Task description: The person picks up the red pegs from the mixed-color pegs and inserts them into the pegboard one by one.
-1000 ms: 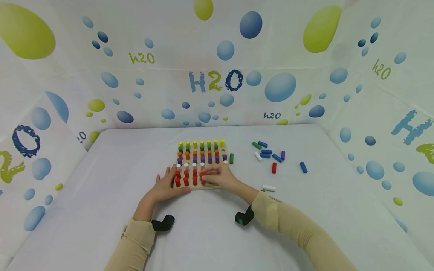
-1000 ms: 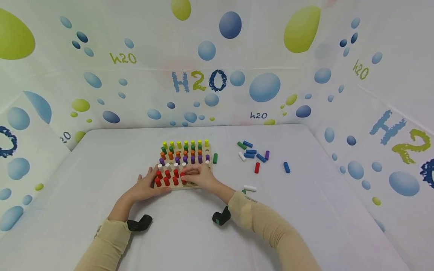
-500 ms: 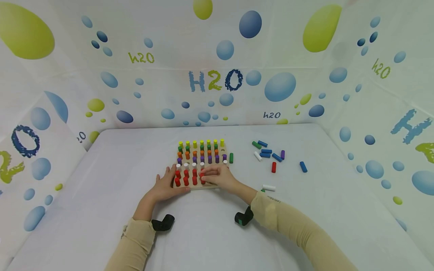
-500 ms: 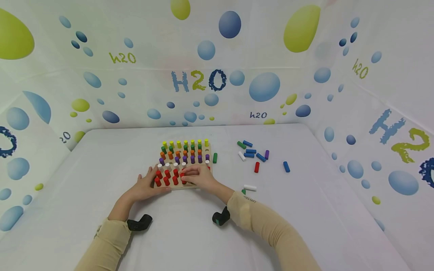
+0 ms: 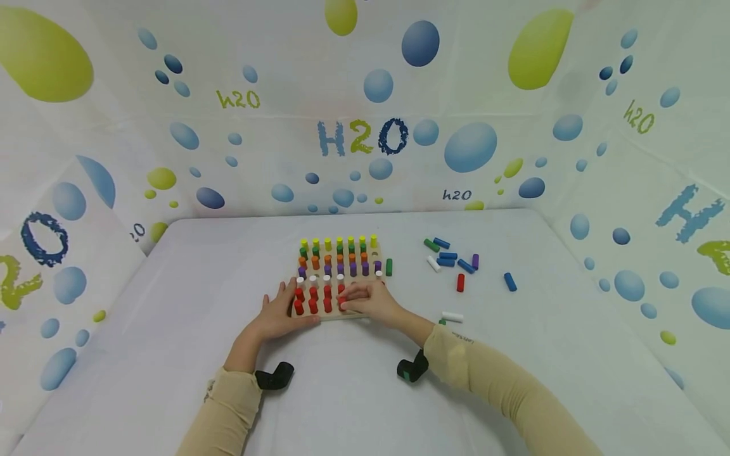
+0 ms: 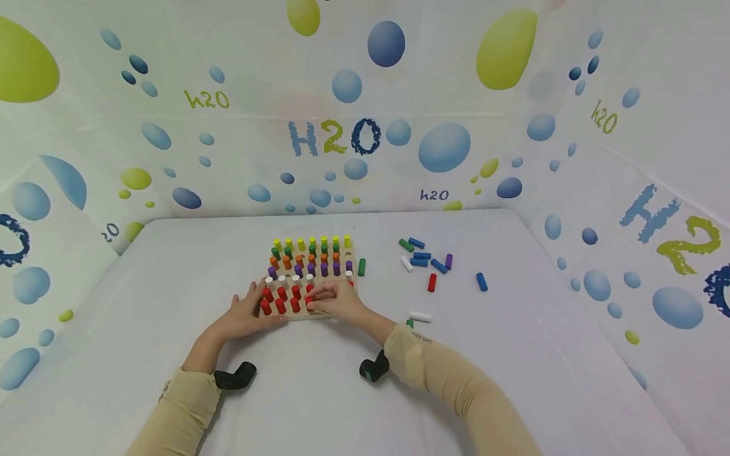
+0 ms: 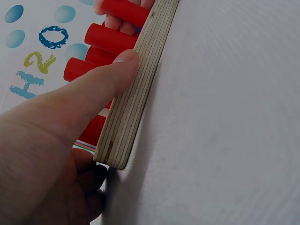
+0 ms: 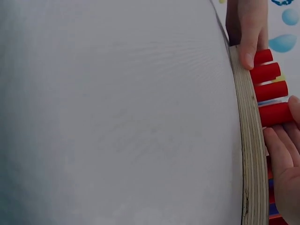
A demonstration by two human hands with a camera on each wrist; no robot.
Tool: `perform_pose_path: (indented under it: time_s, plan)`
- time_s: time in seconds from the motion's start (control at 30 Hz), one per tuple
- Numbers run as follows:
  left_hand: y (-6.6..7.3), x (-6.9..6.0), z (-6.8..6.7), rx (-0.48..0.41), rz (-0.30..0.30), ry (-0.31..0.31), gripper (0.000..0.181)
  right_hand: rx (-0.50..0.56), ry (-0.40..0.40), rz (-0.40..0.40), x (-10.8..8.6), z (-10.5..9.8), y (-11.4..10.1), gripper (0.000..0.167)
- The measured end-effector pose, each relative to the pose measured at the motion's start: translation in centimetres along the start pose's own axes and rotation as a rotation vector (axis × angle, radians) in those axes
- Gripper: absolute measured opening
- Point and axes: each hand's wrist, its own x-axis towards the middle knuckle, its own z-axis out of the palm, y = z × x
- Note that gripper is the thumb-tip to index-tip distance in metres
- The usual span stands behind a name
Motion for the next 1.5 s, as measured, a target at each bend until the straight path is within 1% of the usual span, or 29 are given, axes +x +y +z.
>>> perform_pose_path:
  time_s: [0.1,0.13,0.27,0.43,0.57,0.77,0.93,1.0,1.1,1.23,1.5]
  plan:
    - [0.0,0.0,0.1,-0.004,-0.002,-0.002,0.113,-0.022,0.012,0.012,0.4,0.1,1.1,0.022]
    - [0.0,-0.1,0.1,-0.007,-0.003,-0.001,0.113,-0.032,0.014,0.01,0.4,0.1,1.1,0.024]
    - [0.0,-0.1,0.1,-0.012,-0.001,0.004,0.113,-0.094,0.011,0.033,0.1,-0.3,0.7,0.031]
    - [0.1,-0.1,0.1,-0.011,0.002,0.004,0.113,-0.144,-0.011,0.059,-0.5,-1.8,0.1,0.035]
    - [0.1,-0.1,0.0,-0.013,0.005,0.006,0.112,-0.151,-0.032,0.039,-0.8,-3.4,-0.1,0.034]
    - [0.1,-0.1,0.0,-0.014,0.008,0.006,0.112,-0.143,-0.073,-0.014,-1.4,-5.5,-0.4,0.036]
    - [0.0,-0.1,0.0,-0.022,0.007,0.001,0.112,-0.124,-0.097,-0.045,-2.6,-6.5,-2.5,0.036]
    - [0.0,-0.1,0.1,-0.021,0.005,-0.002,0.112,-0.122,-0.092,-0.051,-3.1,-6.9,-3.1,0.035]
    - [0.0,-0.2,0.3,-0.02,-0.002,-0.004,0.112,-0.119,-0.075,-0.04,-3.5,-7.5,-3.3,0.035]
    - [0.0,-0.2,0.3,-0.012,-0.008,-0.005,0.112,-0.135,-0.053,-0.034,-3.9,-8.6,-3.2,0.036]
    - [0.0,0.0,0.1,0.004,-0.01,0.001,0.112,-0.169,0.017,-0.032,-4.7,-10.7,-2.7,0.034]
